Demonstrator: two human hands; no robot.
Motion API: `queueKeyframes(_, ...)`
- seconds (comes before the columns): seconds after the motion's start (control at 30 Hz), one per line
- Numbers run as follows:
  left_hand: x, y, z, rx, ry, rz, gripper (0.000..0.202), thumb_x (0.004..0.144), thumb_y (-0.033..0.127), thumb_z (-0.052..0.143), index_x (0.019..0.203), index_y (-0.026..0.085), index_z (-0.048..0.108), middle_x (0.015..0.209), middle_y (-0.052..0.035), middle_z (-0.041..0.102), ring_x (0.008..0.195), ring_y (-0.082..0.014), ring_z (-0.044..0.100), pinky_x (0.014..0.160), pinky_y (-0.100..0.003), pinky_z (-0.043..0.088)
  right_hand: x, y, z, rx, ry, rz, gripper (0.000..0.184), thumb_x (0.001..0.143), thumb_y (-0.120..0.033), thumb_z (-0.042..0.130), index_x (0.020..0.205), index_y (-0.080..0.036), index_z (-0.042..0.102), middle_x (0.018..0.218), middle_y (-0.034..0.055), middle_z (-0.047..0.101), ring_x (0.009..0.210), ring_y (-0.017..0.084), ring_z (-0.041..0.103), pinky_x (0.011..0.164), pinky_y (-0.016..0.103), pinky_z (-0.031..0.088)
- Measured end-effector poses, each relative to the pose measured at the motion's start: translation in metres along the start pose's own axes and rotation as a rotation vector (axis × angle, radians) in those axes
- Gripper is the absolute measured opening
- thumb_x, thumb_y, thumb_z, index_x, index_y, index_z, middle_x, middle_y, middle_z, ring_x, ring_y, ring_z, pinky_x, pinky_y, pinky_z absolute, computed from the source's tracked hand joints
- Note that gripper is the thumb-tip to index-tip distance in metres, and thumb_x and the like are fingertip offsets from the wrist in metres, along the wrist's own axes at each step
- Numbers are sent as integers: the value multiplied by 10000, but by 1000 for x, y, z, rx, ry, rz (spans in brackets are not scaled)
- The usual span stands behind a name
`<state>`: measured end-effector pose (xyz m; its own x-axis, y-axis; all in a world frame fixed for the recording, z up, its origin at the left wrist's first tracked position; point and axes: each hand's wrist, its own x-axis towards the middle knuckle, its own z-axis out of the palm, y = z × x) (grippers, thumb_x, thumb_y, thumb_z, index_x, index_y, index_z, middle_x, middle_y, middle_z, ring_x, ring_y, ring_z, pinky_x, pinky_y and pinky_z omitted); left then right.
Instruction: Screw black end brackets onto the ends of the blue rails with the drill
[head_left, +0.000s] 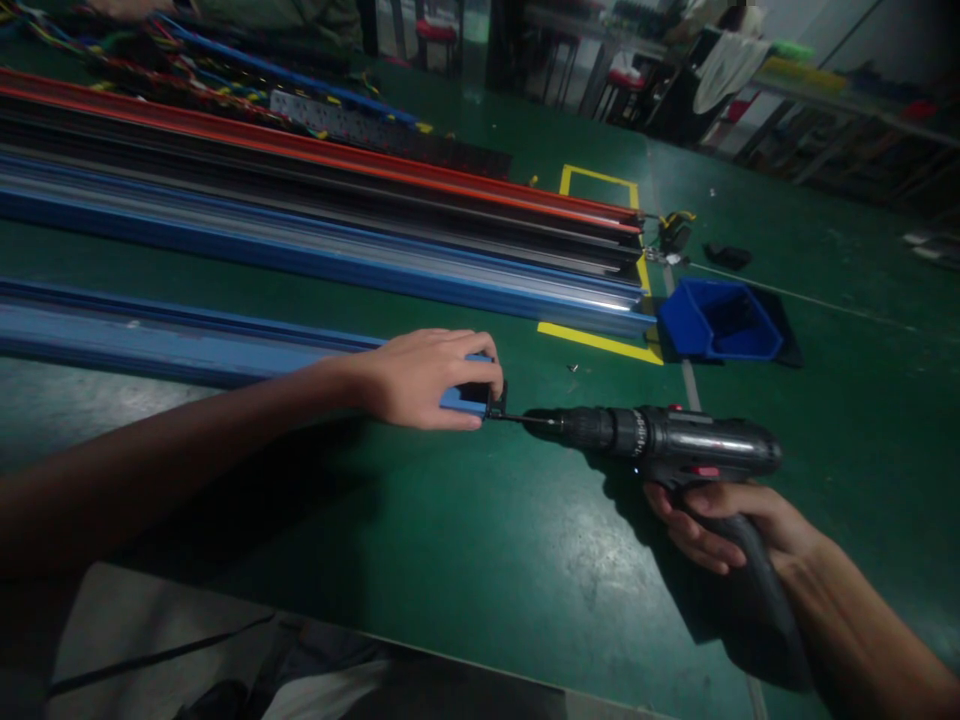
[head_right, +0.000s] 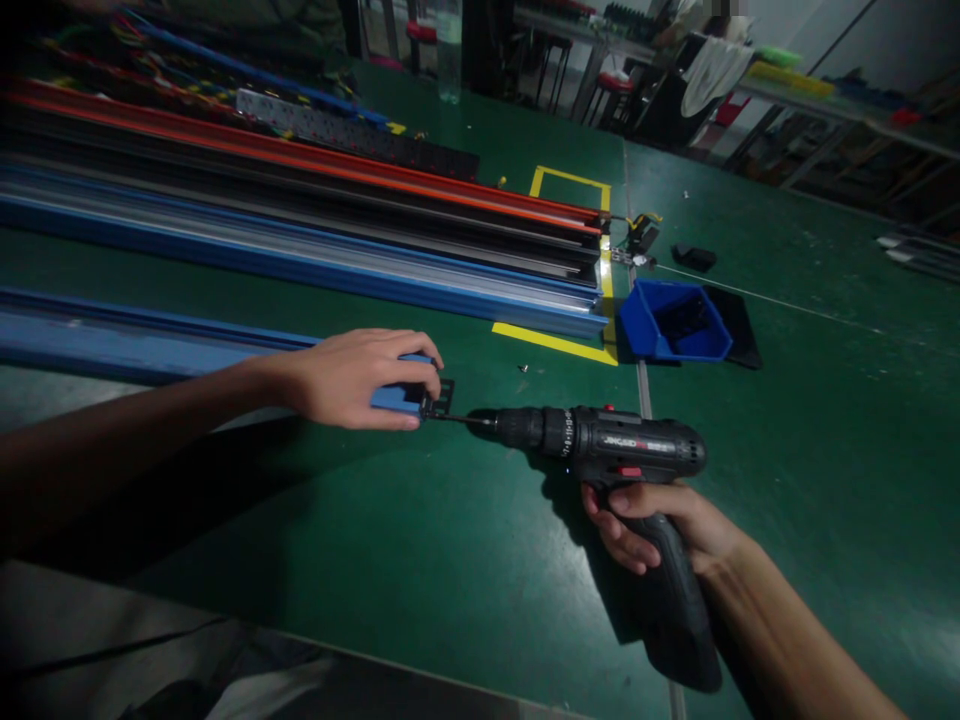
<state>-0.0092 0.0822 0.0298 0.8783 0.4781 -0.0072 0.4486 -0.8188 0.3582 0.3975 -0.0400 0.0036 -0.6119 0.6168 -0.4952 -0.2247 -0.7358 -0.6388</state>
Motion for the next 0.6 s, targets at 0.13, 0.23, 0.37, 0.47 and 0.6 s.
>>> queueKeyframes(0.13,1,0,1,-3,4,-2,287,942,469,637,1178,306,634,1324,-45,558,1154,-243,591,932,-347,407,1,0,2,-1,6,5,224,838,-256,777,959,-69,793,685,43,669,375,30,471,436,176,525)
queueKeyframes(0.23,1,1,1,-6,4,-10,288,940,468,640,1179,309,634,1326,-42,559,1157,-244,589,931,-347,410,2,0,2,0,1,-6,237,836,-255,779,979,-67,797,690,45,675,371,26,468,435,173,527)
queueKeyframes(0.37,1,1,0,-9,3,-10,290,937,467,644,1181,311,636,1325,-41,560,1156,-244,591,938,-347,411,2,0,2,3,-10,1,250,841,-245,771,1016,-68,796,710,50,681,377,26,478,441,173,531)
queueKeyframes(0.47,0,1,0,-10,2,-8,287,937,460,647,1180,308,637,1315,-43,561,1157,-243,592,935,-347,410,1,-1,0,1,-10,4,254,848,-238,760,1031,-66,794,730,63,690,388,34,504,448,177,535)
queueKeyframes(0.6,0,1,0,-8,0,-12,287,938,464,648,1180,309,635,1324,-42,555,1158,-243,592,930,-348,411,1,-1,-2,0,-18,-3,262,849,-234,754,1042,-61,791,735,68,692,396,44,524,456,185,537)
